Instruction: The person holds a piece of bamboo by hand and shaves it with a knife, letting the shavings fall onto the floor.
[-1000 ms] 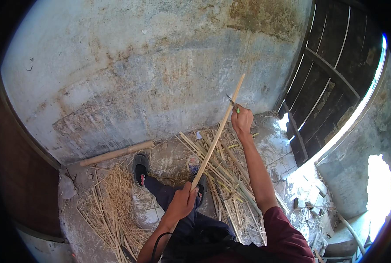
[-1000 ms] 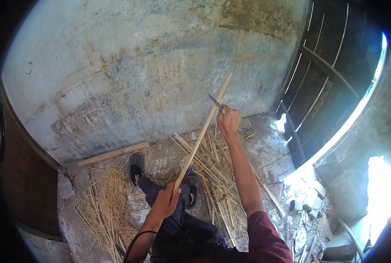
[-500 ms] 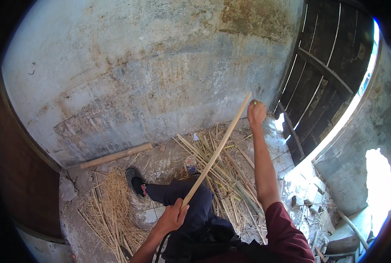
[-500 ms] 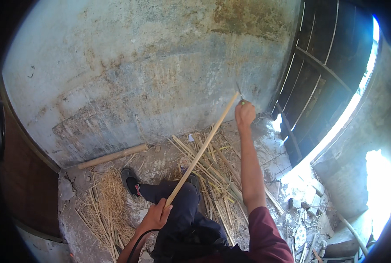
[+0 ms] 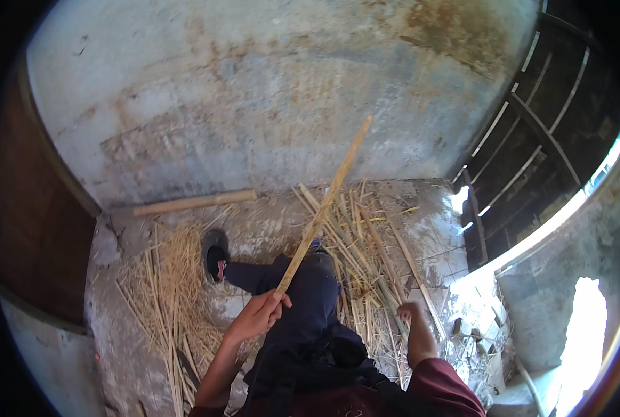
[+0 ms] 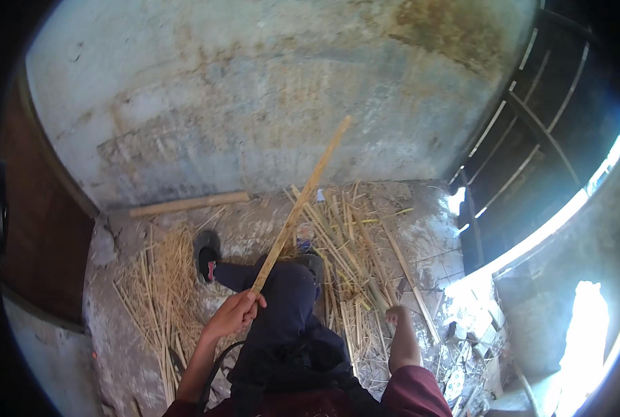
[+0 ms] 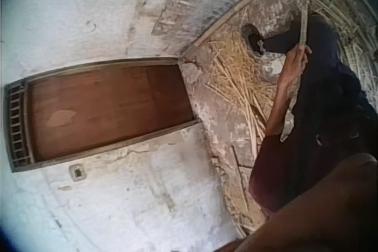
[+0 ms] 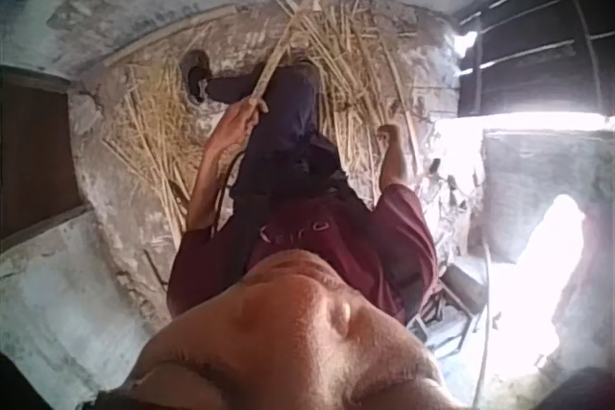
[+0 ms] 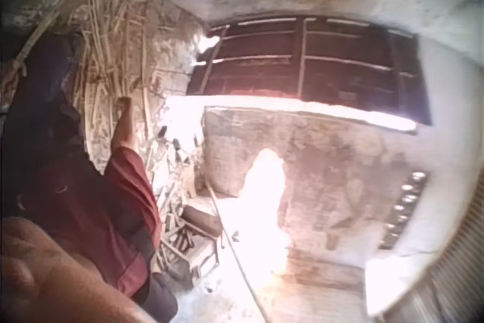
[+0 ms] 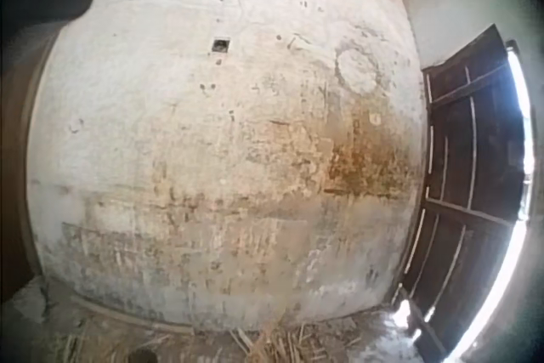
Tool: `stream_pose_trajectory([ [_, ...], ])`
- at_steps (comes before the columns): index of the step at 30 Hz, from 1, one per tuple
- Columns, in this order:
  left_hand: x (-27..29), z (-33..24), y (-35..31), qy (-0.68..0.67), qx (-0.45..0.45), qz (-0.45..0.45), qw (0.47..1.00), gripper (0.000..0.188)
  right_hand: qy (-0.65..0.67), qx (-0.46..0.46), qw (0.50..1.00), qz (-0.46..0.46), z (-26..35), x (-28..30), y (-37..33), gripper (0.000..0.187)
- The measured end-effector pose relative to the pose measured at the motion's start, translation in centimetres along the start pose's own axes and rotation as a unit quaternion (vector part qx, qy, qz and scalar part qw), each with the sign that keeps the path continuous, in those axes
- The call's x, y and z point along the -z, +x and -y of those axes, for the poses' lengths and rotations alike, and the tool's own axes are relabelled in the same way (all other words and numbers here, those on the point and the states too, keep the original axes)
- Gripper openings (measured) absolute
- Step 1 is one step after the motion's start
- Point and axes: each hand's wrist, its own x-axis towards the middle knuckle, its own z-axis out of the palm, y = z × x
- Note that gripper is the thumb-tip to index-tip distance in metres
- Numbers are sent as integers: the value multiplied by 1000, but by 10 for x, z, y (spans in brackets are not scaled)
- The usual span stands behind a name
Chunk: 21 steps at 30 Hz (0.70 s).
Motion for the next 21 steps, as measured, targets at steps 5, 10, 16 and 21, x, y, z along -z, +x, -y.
stream_pose_trajectory([
  [5,10,-19,1,-110,31,4,993,33,176,-35,983,40,-3,-131,6,28],
  [10,4,-51,37,-144,7,28,989,28,99,183,919,-335,-16,-99,21,38],
  [16,-23,-53,86,-108,-12,59,992,29,421,266,755,-426,146,-37,-99,20],
  [21,-48,-49,119,40,-103,24,994,31,483,445,652,-379,231,2,-277,11],
])
